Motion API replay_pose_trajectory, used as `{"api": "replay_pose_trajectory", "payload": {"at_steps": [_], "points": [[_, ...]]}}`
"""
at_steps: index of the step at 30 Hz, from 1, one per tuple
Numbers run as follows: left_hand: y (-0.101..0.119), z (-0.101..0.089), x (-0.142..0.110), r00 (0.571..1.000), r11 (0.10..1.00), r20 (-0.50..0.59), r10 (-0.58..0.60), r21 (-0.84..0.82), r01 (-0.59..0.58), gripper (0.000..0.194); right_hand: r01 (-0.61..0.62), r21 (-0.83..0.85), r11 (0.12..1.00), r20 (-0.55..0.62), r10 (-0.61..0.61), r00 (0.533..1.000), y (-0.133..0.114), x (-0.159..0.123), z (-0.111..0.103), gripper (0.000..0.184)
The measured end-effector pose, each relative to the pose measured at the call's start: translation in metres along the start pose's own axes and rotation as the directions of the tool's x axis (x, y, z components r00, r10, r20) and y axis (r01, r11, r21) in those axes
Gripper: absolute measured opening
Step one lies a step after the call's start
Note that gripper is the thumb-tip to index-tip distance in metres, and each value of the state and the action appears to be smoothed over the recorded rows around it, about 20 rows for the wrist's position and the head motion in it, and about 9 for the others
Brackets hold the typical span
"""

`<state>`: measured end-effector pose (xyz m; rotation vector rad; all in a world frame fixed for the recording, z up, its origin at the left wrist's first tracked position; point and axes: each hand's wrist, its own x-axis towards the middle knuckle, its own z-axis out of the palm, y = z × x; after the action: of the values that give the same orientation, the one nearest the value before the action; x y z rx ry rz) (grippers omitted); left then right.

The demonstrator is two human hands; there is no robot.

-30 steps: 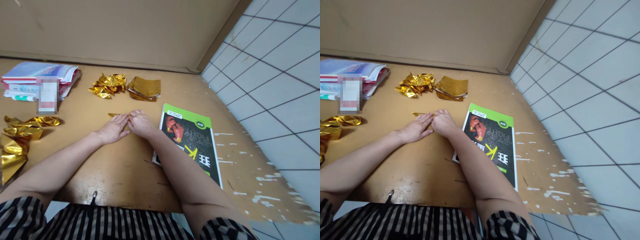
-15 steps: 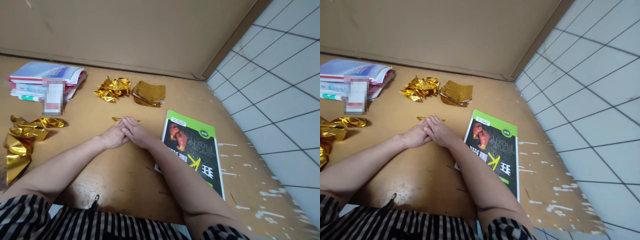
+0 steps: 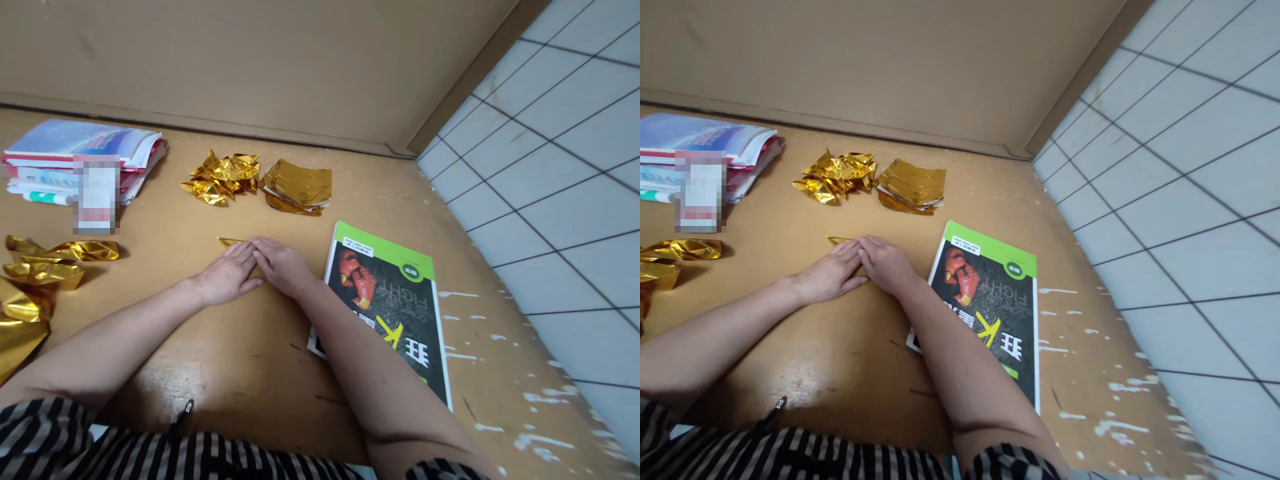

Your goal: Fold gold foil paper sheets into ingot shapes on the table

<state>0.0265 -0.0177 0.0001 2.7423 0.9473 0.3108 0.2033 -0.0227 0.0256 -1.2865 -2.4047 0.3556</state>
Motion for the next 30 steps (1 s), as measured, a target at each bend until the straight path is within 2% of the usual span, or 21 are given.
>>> {"api": "replay_pose_trajectory", "payload": {"at_steps": [4, 10, 21, 30], "points": [[0.000, -0.001, 0.000, 1.000, 1.000, 0.023, -0.008, 0.018, 0.008, 0.061, 0.016, -0.016, 1.000, -0.046, -0.017, 0.999, 0.003, -0.002, 0.000, 0.034], [0.004, -0.004, 0.001, 1.000, 1.000, 0.025, 0.003, 0.024, -0.003, 0.060, 0.026, -0.064, 0.998, -0.055, -0.029, 0.998, 0.006, -0.004, 0.001, 0.031], [0.001, 0.000, -0.001, 1.000, 1.000, -0.015, 0.020, -0.017, -0.020, 0.058, -0.029, -0.138, 0.990, 0.059, 0.037, 0.998, -0.006, -0.004, -0.005, 0.037], [0.001, 0.002, -0.001, 0.999, 0.999, -0.026, 0.030, -0.021, -0.031, 0.059, -0.040, -0.137, 0.990, 0.067, 0.050, 0.996, -0.007, -0.006, -0.006, 0.036]]}}
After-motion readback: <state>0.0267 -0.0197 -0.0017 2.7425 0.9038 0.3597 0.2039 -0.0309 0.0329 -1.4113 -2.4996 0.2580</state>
